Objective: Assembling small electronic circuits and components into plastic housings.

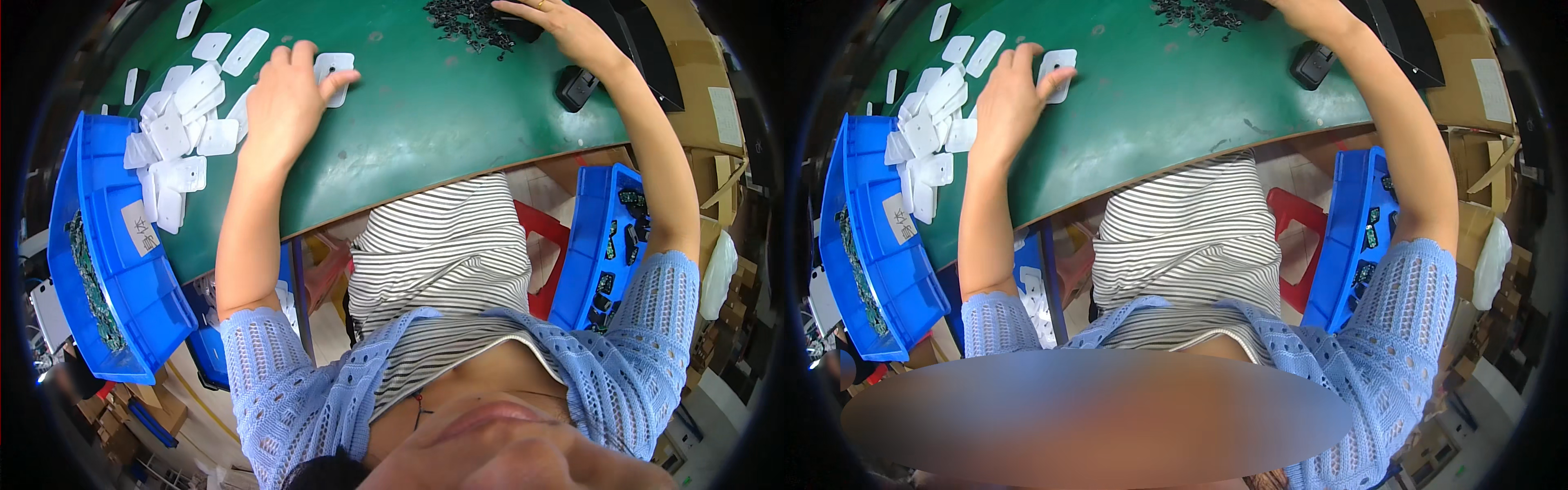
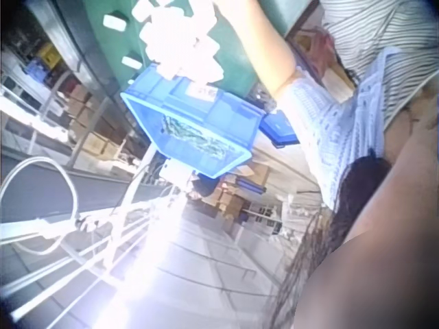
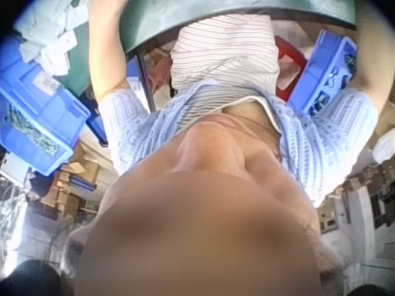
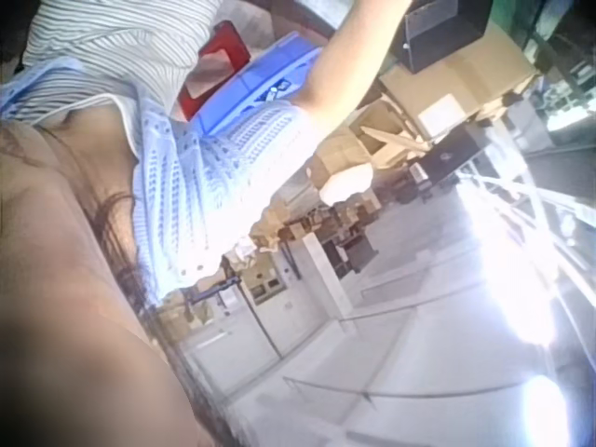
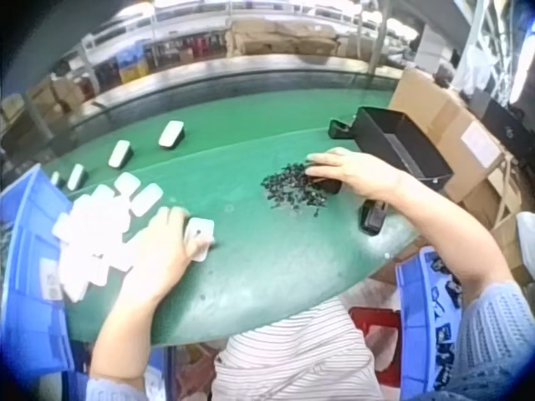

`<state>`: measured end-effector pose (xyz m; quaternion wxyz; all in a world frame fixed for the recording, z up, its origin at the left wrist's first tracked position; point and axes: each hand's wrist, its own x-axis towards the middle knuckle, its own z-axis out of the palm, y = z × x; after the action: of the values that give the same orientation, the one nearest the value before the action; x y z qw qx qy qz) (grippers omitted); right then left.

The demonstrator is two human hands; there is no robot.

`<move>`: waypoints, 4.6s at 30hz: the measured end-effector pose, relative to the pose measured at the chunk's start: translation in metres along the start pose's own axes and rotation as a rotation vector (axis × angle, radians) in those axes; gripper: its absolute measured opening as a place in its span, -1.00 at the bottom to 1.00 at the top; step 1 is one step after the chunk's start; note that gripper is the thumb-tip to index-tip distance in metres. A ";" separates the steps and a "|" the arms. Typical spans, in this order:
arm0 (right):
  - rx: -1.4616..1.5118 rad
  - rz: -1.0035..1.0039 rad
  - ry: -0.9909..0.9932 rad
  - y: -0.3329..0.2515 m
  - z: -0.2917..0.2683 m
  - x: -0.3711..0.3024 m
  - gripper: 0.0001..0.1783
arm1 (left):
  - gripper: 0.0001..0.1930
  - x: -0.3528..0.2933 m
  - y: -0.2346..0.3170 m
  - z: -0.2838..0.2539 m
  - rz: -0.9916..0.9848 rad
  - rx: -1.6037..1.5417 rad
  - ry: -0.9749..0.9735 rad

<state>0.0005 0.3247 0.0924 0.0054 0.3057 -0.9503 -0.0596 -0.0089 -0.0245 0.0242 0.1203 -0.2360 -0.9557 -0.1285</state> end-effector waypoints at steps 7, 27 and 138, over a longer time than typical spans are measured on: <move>-0.366 -0.230 -0.050 0.023 0.007 -0.009 -0.24 | -0.54 -0.015 0.007 0.016 0.202 -0.078 0.109; 0.297 0.501 0.082 0.028 0.038 -0.041 -0.46 | -0.56 -0.009 0.008 0.020 0.325 -0.363 0.124; 0.871 0.323 0.435 -0.109 0.040 0.083 -0.81 | -0.80 0.013 -0.001 0.009 -0.167 -0.741 0.330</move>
<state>-0.0055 0.1931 0.0382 0.0841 0.1342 -0.8989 0.4086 -0.0224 -0.0169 0.0189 0.1681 -0.1610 -0.8284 -0.5094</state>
